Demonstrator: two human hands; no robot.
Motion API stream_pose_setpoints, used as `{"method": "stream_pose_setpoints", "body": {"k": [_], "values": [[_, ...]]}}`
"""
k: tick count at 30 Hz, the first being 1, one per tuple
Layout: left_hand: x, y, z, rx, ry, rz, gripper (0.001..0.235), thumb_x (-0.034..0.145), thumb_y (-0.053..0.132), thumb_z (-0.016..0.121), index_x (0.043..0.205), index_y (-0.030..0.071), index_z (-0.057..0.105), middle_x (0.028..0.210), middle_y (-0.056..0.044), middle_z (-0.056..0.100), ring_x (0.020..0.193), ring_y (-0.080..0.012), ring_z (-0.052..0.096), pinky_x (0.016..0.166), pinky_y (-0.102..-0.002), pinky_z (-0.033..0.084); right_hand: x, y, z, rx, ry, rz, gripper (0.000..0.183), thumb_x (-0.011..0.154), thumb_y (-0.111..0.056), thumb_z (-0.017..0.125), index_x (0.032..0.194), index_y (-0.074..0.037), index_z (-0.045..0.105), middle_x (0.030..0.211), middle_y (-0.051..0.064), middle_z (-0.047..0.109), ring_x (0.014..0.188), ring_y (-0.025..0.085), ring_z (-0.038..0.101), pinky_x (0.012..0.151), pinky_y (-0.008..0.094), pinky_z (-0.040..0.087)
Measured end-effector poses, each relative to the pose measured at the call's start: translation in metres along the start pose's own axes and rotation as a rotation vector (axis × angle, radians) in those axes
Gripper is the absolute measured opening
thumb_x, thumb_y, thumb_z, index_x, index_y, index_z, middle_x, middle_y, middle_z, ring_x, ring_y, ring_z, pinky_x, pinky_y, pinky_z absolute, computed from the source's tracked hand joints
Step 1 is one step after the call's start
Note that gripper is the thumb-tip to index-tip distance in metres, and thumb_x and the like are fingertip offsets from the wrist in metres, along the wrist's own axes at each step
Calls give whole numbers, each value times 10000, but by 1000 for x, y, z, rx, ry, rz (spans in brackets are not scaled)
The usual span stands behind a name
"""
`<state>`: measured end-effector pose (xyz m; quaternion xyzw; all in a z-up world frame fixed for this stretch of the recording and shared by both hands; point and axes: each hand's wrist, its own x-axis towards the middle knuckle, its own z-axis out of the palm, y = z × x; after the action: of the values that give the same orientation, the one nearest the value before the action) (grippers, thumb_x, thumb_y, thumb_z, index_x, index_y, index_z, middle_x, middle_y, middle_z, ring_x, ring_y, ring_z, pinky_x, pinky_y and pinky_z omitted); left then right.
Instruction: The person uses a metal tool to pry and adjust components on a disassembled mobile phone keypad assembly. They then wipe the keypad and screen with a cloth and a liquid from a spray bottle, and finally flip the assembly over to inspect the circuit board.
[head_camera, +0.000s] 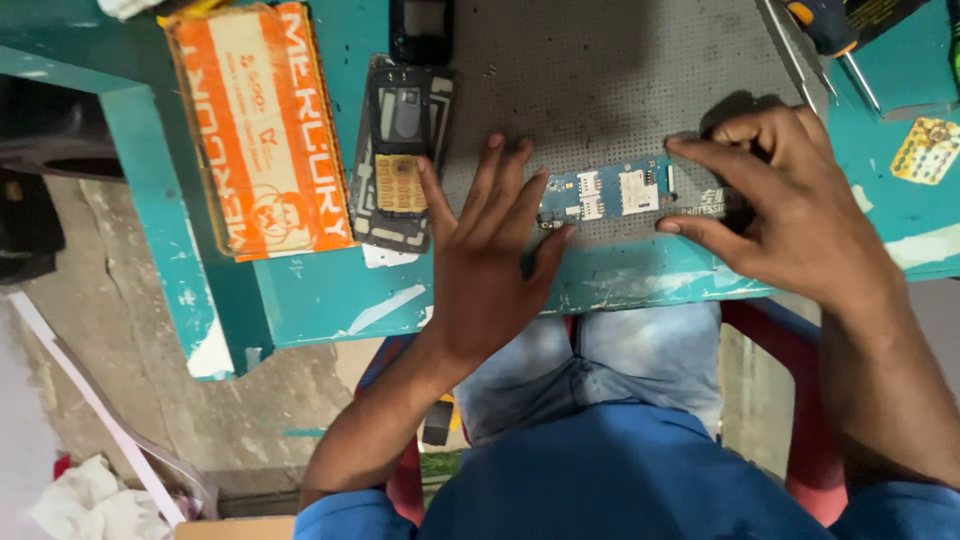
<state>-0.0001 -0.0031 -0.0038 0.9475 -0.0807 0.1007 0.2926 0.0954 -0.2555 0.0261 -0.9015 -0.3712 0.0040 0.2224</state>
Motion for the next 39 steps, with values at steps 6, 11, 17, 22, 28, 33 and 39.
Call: {"method": "stream_pose_setpoints", "body": {"k": [6,11,17,22,28,33,39], "values": [[1,-2,1,-19,-34,-2,475,977,235,764,1334,-29,598,1535,-202,505,1536,-361,366,1230,-756,-11,-10,7,8,1,36,-2,530,751,-287,915,1193,-38,761,1105,119,628,1044,287,529,874,404,474],[-2,-5,2,-73,-9,23,498,1000,218,777,1385,-4,553,1549,-184,502,1547,-361,371,1243,-758,-35,-8,8,10,-12,82,-70,515,731,-257,942,1142,-3,764,1095,137,630,1011,291,544,849,401,481],[-2,-4,2,-74,-20,15,480,1017,218,762,1388,-2,551,1541,-175,515,1546,-358,369,1247,-754,-43,-7,11,9,-28,83,-115,557,691,-290,943,1122,14,767,1073,140,645,949,281,551,814,409,474],[-2,-4,1,-60,-49,9,477,1038,219,740,1401,-20,544,1538,-179,518,1551,-357,360,1243,-745,-53,-8,11,8,33,83,-92,572,689,-281,933,1144,19,759,1088,145,660,996,304,571,836,422,471],[-3,-5,2,-53,-60,0,465,1068,233,696,1421,-26,540,1546,-177,519,1557,-349,354,1255,-735,-48,-5,13,8,55,68,-98,546,697,-258,931,1137,17,761,1068,133,680,991,293,577,841,416,465],[-3,-6,2,-44,-53,13,457,1084,244,671,1425,-25,533,1549,-180,515,1558,-352,349,1252,-735,-50,-7,14,9,31,66,-99,514,732,-246,920,1150,11,768,1071,135,682,989,285,572,842,404,470],[-4,-6,2,-51,-59,15,465,1091,237,662,1442,-31,517,1560,-185,508,1562,-358,342,1256,-731,-49,-10,16,11,19,69,-89,494,764,-235,905,1168,13,765,1072,130,684,948,263,553,818,384,459]]}}
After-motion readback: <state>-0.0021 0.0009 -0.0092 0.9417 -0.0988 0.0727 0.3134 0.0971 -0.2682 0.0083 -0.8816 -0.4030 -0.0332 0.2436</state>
